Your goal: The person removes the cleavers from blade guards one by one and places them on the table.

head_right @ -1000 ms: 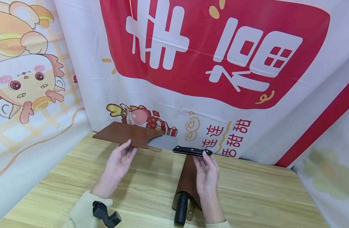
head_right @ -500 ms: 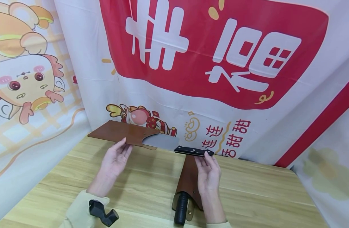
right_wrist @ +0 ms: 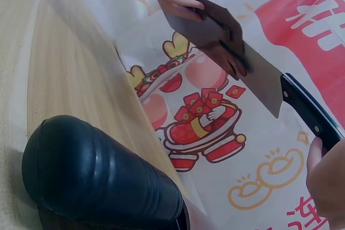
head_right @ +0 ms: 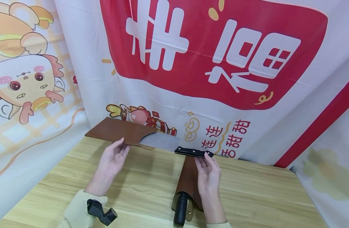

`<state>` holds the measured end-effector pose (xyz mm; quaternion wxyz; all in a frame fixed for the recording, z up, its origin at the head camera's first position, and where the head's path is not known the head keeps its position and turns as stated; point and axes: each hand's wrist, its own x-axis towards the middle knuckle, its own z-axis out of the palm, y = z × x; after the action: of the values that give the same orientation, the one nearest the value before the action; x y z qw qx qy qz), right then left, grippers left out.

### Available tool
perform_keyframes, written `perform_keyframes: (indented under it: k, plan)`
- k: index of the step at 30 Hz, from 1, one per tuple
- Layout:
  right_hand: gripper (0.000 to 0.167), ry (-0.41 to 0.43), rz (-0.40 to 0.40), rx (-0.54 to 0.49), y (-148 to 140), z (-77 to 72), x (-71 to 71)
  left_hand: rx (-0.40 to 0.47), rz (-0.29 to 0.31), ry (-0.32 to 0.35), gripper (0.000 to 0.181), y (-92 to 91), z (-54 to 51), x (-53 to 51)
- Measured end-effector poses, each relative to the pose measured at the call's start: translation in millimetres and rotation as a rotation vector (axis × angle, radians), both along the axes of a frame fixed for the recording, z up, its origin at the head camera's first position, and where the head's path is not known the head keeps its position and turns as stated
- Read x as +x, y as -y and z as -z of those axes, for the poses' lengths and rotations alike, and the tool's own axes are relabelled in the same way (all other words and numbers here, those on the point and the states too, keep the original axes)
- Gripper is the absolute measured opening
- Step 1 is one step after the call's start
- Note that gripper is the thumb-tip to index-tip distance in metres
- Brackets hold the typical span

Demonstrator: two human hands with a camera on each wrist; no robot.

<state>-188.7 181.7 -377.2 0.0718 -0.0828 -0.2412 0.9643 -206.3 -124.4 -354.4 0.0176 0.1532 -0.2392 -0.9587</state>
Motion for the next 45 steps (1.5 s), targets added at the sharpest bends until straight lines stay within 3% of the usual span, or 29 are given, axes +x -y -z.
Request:
perform_keyframes:
  k: [5, 14, 23, 31, 37, 42, 45]
  plan:
    - [0.010, 0.022, -0.047, 0.048, 1, 0.1, 2.6, 0.014, -0.004, -0.002, 0.020, 3.1, -1.0, 0.6]
    - [0.034, 0.061, -0.097, 0.195, 3, 2.0, 2.4, 0.014, -0.022, 0.002, 0.021, 9.6, -4.5, 0.7]
    - [0.011, 0.087, -0.165, 0.234, 1, 7.0, 3.1, 0.083, -0.038, -0.004, 0.013, 15.2, -5.8, -0.6]
    - [0.010, 0.143, -0.190, 0.383, 2, 12.6, -2.2, 0.117, -0.056, 0.010, 0.009, 18.7, -6.8, -1.1]
    - [0.018, 0.140, -0.220, 0.391, 2, 16.5, -4.0, 0.116, -0.058, 0.021, 0.008, 18.1, -8.0, -0.8]
    - [0.011, 0.151, -0.219, 0.336, 2, 17.4, -2.5, 0.115, -0.063, 0.022, 0.009, 15.3, -7.8, -0.6]
    - [0.031, 0.156, -0.222, 0.288, 2, 15.9, -1.4, 0.101, -0.059, 0.024, 0.010, 11.7, -6.5, -0.4]
